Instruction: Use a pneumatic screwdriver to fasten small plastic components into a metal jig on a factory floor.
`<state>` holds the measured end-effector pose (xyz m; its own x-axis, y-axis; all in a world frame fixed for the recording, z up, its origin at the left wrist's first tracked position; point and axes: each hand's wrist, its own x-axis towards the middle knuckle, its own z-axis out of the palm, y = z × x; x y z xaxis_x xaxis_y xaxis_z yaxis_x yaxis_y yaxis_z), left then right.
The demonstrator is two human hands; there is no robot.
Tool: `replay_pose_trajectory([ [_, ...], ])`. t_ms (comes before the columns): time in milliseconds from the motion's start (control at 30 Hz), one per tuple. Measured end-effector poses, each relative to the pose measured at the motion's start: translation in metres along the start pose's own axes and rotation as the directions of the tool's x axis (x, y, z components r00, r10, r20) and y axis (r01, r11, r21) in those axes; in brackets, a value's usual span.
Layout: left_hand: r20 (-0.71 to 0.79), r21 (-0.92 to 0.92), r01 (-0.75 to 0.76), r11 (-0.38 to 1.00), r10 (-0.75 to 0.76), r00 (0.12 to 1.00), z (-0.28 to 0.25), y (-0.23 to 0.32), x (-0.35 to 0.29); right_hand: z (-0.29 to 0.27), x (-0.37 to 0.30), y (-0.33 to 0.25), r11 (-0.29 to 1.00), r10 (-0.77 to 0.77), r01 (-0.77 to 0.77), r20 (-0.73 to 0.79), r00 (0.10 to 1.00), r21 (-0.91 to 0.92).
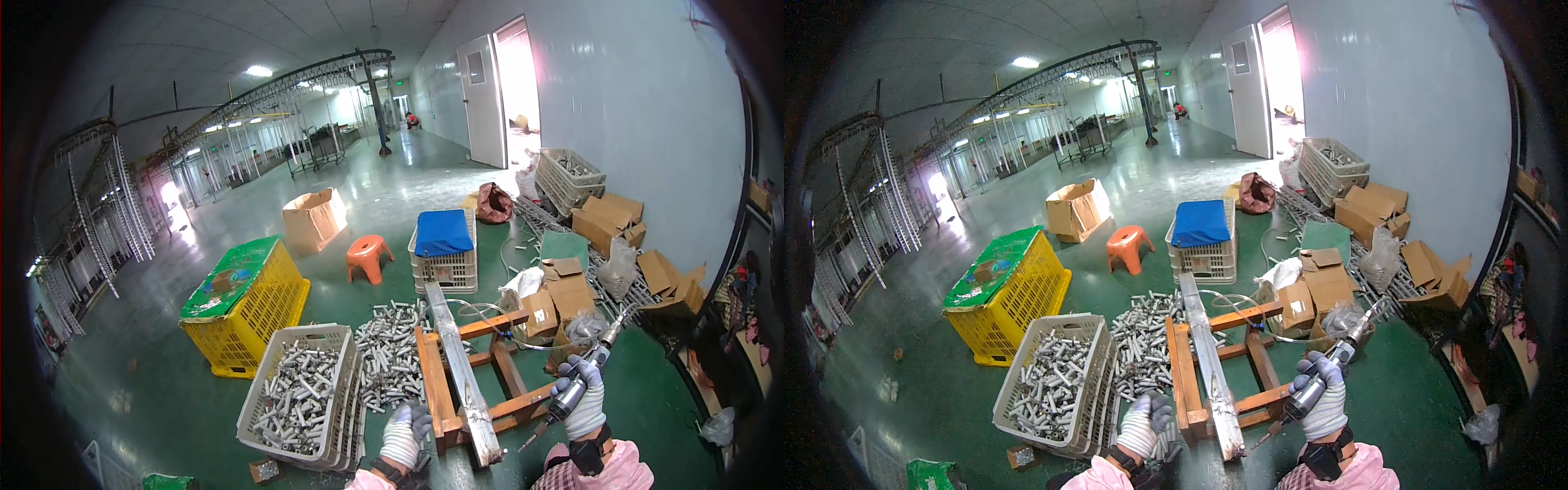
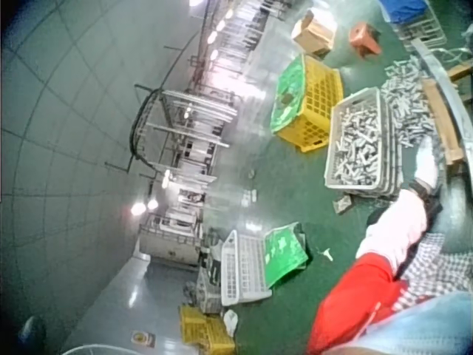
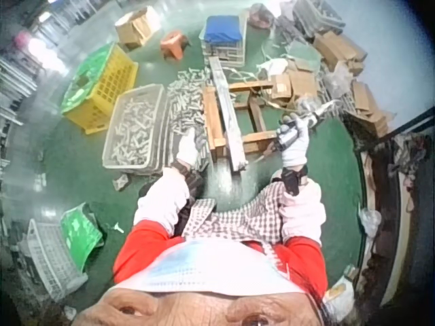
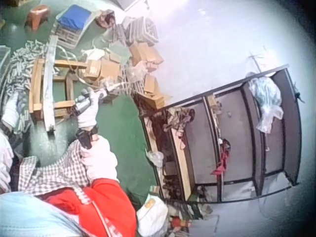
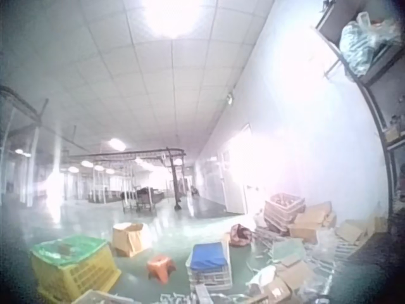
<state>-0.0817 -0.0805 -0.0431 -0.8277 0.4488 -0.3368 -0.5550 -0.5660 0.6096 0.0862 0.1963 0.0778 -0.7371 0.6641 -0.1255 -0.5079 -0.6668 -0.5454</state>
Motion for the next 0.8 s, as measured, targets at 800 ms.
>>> replay_pose_trajectory([
  [800, -0.603, 0.727, 0.516, -0.452, -0.064, 0.795, -0.231, -0.15, 0.048, -0.008, 0.023, 0.009, 0.997, 0.069, -0.068, 0.032, 0.997, -0.03],
])
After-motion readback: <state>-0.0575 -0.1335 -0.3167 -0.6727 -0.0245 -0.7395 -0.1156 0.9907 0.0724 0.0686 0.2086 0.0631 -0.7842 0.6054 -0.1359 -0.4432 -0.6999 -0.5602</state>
